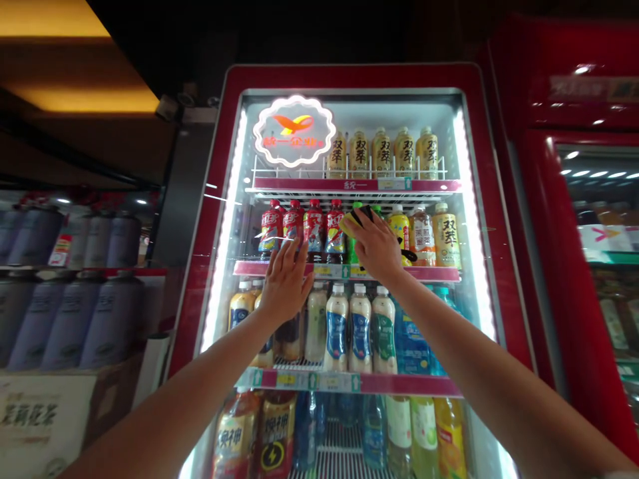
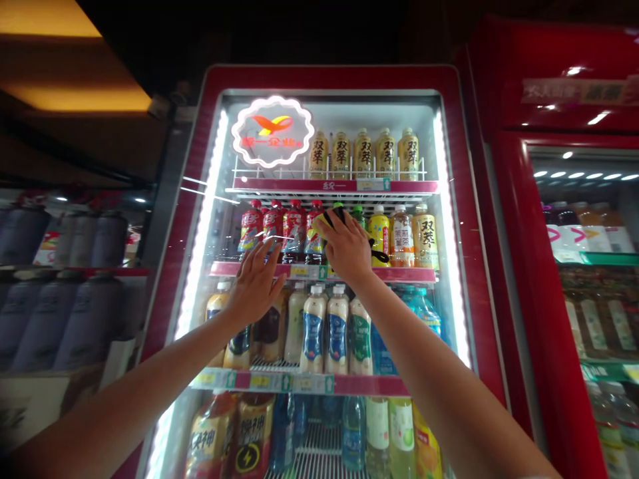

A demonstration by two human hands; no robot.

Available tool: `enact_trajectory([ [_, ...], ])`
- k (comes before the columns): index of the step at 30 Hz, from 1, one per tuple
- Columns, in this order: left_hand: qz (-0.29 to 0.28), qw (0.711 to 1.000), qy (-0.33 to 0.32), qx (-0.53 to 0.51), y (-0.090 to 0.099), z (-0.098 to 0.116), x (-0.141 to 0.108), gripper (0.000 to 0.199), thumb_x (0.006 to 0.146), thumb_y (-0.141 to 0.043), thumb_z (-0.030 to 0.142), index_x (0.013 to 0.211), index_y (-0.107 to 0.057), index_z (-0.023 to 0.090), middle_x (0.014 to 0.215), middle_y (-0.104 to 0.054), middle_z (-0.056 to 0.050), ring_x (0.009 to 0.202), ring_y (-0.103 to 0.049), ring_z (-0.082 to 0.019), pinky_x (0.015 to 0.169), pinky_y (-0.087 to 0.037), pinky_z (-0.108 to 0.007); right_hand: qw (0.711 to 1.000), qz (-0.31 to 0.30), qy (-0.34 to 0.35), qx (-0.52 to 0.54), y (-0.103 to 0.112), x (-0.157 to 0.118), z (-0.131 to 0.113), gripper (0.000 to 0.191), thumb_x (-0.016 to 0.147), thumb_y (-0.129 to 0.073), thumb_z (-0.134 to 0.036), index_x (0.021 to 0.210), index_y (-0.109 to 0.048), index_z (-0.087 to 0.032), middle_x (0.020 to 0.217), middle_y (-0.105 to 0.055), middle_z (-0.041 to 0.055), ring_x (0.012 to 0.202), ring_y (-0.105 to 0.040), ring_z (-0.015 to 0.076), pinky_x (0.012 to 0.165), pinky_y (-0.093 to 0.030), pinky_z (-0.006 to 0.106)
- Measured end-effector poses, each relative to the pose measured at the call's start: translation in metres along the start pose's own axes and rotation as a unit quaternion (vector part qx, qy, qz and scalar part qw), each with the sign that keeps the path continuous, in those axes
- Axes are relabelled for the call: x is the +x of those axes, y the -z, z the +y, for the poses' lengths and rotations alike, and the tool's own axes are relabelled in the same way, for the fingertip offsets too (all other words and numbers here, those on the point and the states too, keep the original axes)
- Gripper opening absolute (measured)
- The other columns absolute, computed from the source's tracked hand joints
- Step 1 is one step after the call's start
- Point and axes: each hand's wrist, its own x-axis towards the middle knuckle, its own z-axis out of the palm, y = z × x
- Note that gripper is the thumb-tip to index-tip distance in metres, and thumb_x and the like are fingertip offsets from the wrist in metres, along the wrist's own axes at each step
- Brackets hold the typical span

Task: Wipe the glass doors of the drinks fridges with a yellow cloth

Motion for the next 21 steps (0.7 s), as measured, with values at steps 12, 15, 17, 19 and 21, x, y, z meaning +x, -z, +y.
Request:
enact_trajectory([
  [12, 0.0, 1.0, 0.006, 0.019, 0.012, -0.034, -0.033, 0.068, 0.103, -0.04, 0.039, 0.164, -0.02, 0.016, 0.168, -0.032, -0.017, 0.156, -0.029, -0.033, 0.127, -0.027, -0.056, 0.996, -0.025, 0.088, 0.022, -0.013, -0.013, -0.031, 0.054, 0.094, -0.051, -0.013, 0.143, -0.062, -0.032, 0.158, -0.052, -0.0006, 0.147, -0.046, 0.0283, 0.121, -0.042, 0.049],
  [15, 0.003, 0.999, 0.006, 0.034, 0.014, -0.048, -0.04, 0.068, 0.104, -0.038, 0.039, 0.165, -0.017, 0.018, 0.168, -0.033, -0.016, 0.156, -0.03, -0.032, 0.127, -0.026, -0.056, 1.0, 0.022, 0.011, 0.012, -0.028, 0.018, -0.042, 0.053, 0.095, -0.05, -0.014, 0.144, -0.061, -0.028, 0.16, -0.05, 0.0032, 0.148, -0.044, 0.0336, 0.12, -0.041, 0.055],
  [17, 0.002, 0.999, 0.006, 0.038, 0.017, -0.057, -0.043, 0.068, 0.104, -0.038, 0.041, 0.165, -0.017, 0.018, 0.167, -0.034, -0.016, 0.156, -0.03, -0.032, 0.127, -0.026, -0.056, 0.999, 0.036, -0.011, 0.01, -0.04, 0.034, -0.065, 0.051, 0.098, -0.047, -0.016, 0.147, -0.059, -0.026, 0.161, -0.048, 0.0057, 0.15, -0.041, 0.0355, 0.121, -0.039, 0.058],
  [19, -0.003, 0.999, 0.006, 0.034, 0.02, -0.066, -0.045, 0.067, 0.104, -0.039, 0.041, 0.164, -0.02, 0.018, 0.167, -0.034, -0.017, 0.156, -0.03, -0.033, 0.127, -0.026, -0.056, 1.0, 0.024, 0.006, 0.01, -0.048, 0.036, -0.09, 0.051, 0.1, -0.047, -0.017, 0.149, -0.056, -0.025, 0.162, -0.047, 0.0064, 0.151, -0.039, 0.0352, 0.122, -0.038, 0.057],
  [21, -0.014, 0.999, 0.002, 0.033, 0.023, -0.073, -0.048, 0.067, 0.104, -0.04, 0.042, 0.163, -0.023, 0.017, 0.167, -0.033, -0.018, 0.156, -0.029, -0.033, 0.127, -0.025, -0.057, 0.999, -0.002, 0.051, 0.014, -0.049, 0.024, -0.104, 0.052, 0.1, -0.049, -0.019, 0.151, -0.054, -0.027, 0.162, -0.047, 0.005, 0.152, -0.038, 0.0333, 0.124, -0.037, 0.055],
])
